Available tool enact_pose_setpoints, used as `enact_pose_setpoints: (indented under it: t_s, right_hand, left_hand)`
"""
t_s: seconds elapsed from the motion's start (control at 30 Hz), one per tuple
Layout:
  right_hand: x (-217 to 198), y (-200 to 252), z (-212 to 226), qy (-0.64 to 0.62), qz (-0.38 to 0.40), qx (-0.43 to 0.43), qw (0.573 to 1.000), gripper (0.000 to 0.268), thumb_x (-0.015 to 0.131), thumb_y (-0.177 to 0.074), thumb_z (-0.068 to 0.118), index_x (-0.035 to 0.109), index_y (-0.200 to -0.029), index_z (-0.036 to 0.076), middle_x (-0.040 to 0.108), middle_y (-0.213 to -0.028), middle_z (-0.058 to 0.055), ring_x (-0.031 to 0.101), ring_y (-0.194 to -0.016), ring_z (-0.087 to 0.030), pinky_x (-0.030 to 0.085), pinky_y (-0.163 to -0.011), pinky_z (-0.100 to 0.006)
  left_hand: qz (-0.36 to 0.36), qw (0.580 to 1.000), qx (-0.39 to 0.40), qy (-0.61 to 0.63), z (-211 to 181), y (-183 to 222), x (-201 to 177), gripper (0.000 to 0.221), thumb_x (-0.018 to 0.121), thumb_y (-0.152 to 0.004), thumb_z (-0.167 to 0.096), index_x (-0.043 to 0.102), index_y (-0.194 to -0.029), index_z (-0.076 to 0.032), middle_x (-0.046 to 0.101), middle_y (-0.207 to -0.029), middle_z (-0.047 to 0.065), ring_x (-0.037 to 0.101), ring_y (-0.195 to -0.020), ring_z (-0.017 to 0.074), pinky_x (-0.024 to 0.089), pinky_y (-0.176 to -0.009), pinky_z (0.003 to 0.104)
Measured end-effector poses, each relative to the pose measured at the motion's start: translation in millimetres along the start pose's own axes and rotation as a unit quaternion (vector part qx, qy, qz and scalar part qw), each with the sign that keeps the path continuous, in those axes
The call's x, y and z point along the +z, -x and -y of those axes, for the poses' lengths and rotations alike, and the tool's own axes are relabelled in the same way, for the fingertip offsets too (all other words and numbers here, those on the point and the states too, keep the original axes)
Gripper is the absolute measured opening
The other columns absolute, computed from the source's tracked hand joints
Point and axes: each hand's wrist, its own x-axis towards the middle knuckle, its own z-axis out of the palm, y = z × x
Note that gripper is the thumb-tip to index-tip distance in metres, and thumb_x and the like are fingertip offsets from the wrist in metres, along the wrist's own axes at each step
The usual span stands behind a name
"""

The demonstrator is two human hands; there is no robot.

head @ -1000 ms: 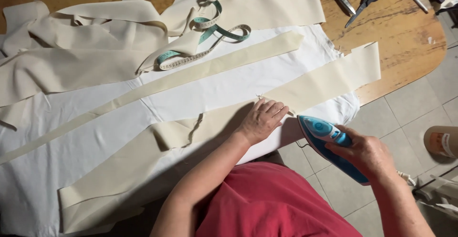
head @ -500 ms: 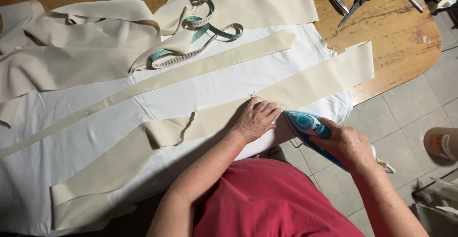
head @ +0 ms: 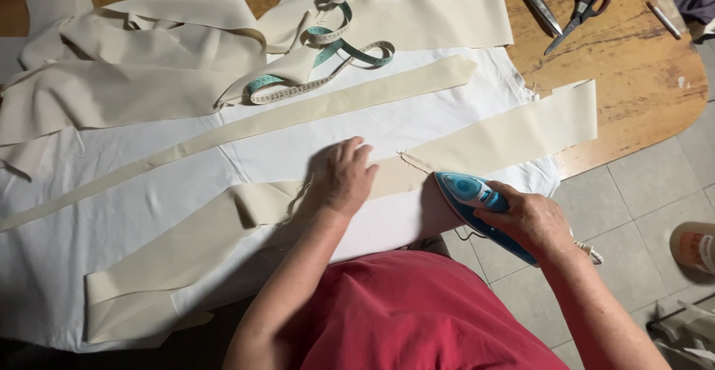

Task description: The person is ironing and pressing several strips of light-colored fabric on a workspace.

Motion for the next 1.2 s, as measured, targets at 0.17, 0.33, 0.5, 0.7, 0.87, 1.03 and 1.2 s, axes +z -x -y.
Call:
enact_pose_setpoints:
  t_s: [0.17,0.33,0.5,0.7,0.87,1.03,1.2]
  right_hand:
    - [-2,-10,16,0.009,0.004,-0.005,1.000,0.057,0.065,-0.071,0.046,0.054,-0.124,0.028,0.071,-0.079,-0.010,0.069,-0.082,-0.029,0.052,-0.075,-0.037]
    - [-4,-23,37,-0.025,0.017,-0.009,1.000,0.052,0.063,-0.072,0.048,0.055,-0.120,0.030,0.070,-0.084,-0.007,0.067,-0.088,-0.026,0.051,-0.077,-0.037]
    - [-7,-39,64,-0.029,0.016,-0.017,0.999,0.051,0.062,-0.070,0.050,0.056,-0.118,0.031,0.069,-0.088,-0.006,0.065,-0.091,-0.025,0.050,-0.080,-0.037]
    - [-8,-25,52,-0.040,0.021,-0.003,0.999,0.052,0.061,-0.071,0.050,0.055,-0.119,0.030,0.069,-0.091,-0.008,0.064,-0.094,-0.027,0.049,-0.083,-0.039]
    - [-7,11,17,-0.071,0.030,0.036,0.996,0.055,0.061,-0.072,0.049,0.055,-0.120,0.026,0.069,-0.091,-0.014,0.064,-0.095,-0.033,0.048,-0.084,-0.042]
    - [-4,37,-10,-0.081,0.034,0.088,0.992,0.054,0.063,-0.072,0.045,0.054,-0.122,0.028,0.070,-0.088,-0.014,0.065,-0.093,-0.033,0.050,-0.080,-0.042]
    - [-14,59,-26,-0.103,0.071,0.170,0.977,0.050,0.061,-0.074,0.041,0.054,-0.121,0.030,0.069,-0.088,-0.010,0.064,-0.085,-0.027,0.047,-0.072,-0.035]
  left_hand:
    - [0.066,0.992,-0.106,-0.015,21,10,-26,0.033,0.068,-0.072,-0.022,0.053,-0.101,-0.014,0.047,-0.109,0.001,0.052,-0.092,0.0209,0.045,-0.075,0.037]
    - [0.107,0.988,-0.110,0.029,27,10,-12,0.035,0.070,-0.069,-0.020,0.054,-0.099,-0.013,0.047,-0.105,0.001,0.058,-0.086,0.0217,0.049,-0.072,0.037]
    - [0.208,0.967,-0.140,0.036,4,-7,-9,0.034,0.066,-0.074,-0.020,0.053,-0.104,-0.013,0.048,-0.105,0.003,0.056,-0.092,0.0258,0.050,-0.072,0.042]
    - [0.281,0.955,-0.097,0.024,-5,-26,9,0.039,0.068,-0.074,-0.028,0.052,-0.106,-0.013,0.052,-0.098,0.005,0.057,-0.094,0.0262,0.047,-0.078,0.040]
    - [0.364,0.920,-0.135,0.051,-20,-48,14,0.029,0.058,-0.083,-0.030,0.052,-0.104,-0.011,0.057,-0.095,0.007,0.060,-0.095,0.0265,0.048,-0.079,0.039]
    - [0.447,0.867,-0.196,0.105,-47,-78,-12,0.054,0.030,-0.088,-0.053,0.058,-0.100,-0.008,0.065,-0.099,0.015,0.059,-0.102,0.0323,0.044,-0.086,0.044]
    - [0.514,0.837,-0.164,0.090,-72,-105,-23,0.044,0.053,-0.070,-0.053,0.049,-0.081,-0.011,0.057,-0.085,0.009,0.053,-0.087,0.0275,0.040,-0.076,0.038]
